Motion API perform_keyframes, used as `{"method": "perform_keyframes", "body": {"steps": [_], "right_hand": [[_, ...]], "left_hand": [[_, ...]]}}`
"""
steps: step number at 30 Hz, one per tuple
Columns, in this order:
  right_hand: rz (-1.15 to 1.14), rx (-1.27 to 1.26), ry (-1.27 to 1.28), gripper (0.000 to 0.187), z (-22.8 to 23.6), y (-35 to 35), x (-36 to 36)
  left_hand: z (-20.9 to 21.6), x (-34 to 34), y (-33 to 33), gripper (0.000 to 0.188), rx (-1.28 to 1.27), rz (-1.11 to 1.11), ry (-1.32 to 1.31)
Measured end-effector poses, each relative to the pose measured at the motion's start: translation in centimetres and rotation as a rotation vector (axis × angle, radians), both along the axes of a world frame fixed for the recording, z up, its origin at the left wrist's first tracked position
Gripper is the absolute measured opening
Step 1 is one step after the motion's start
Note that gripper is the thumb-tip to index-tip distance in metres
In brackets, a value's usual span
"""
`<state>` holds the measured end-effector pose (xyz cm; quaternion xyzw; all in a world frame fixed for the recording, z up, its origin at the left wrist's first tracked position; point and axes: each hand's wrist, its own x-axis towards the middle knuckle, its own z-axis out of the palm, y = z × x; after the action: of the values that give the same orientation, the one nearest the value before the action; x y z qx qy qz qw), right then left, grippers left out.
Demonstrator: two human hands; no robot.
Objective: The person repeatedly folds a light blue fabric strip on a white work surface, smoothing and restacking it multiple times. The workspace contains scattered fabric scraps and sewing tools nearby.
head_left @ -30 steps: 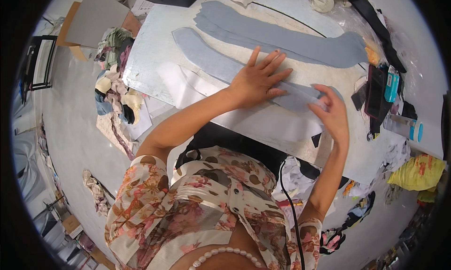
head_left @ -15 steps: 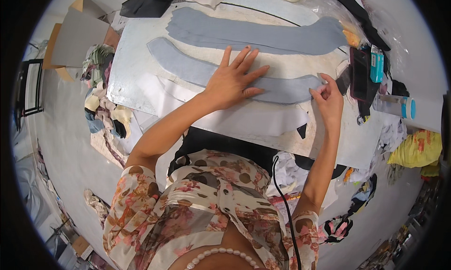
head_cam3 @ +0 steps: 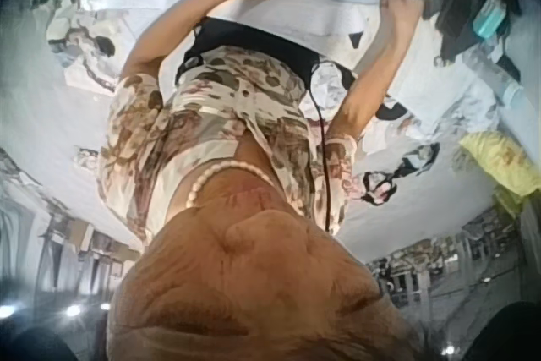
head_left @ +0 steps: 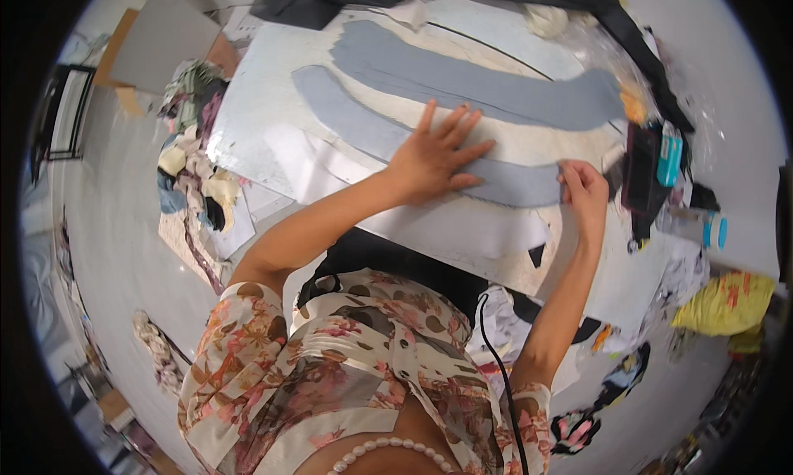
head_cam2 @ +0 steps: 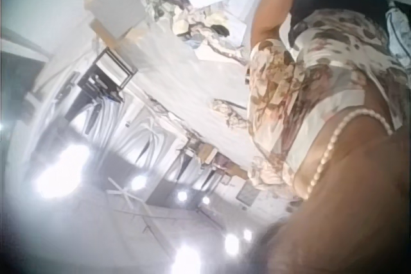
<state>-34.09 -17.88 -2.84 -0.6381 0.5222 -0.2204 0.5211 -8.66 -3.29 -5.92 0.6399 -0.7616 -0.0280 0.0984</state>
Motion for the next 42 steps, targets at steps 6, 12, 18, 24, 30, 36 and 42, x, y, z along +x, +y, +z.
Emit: {"method": "perform_keyframes", "body": {"steps": [6, 12, 18, 24, 30, 36, 42], "right_hand": [[0.161, -0.406, -0.015, 0.007, 2.2, -0.3, 8.4], [0.517, -0.558, -0.079, 0.015, 2.0, 1.2, 25.0], [0.544, -0.742, 0.203, 0.014, -1.1, -0.1, 31.6], [0.519, -0.810, 0.154, 0.011, -1.1, -0.3, 31.1], [0.455, -0.640, -0.122, 0.010, 2.0, 0.6, 28.8], [0.595, -0.861, -0.421, 0.032, 5.0, 0.9, 26.9], [0.649, -0.526, 0.174, 0.045, 4.8, -4.7, 14.9]], "left_hand": [[-1.0, -0.4, 0.2, 0.061, -0.138, 0.007, 0.107], [0.3, -0.3, 1.2, 0.054, -0.127, 0.068, 0.342], [2.1, 5.3, 4.9, 0.020, -0.361, 0.293, 0.586], [2.5, 10.2, 4.2, 0.022, -0.323, 0.654, 1.386], [3.3, 10.9, 1.0, 0.030, -0.341, 0.709, 1.822], [4.2, 11.0, -2.1, 0.025, -0.384, 0.637, 1.936], [5.5, 10.7, -2.6, 0.023, -0.405, 0.611, 1.691]]}}
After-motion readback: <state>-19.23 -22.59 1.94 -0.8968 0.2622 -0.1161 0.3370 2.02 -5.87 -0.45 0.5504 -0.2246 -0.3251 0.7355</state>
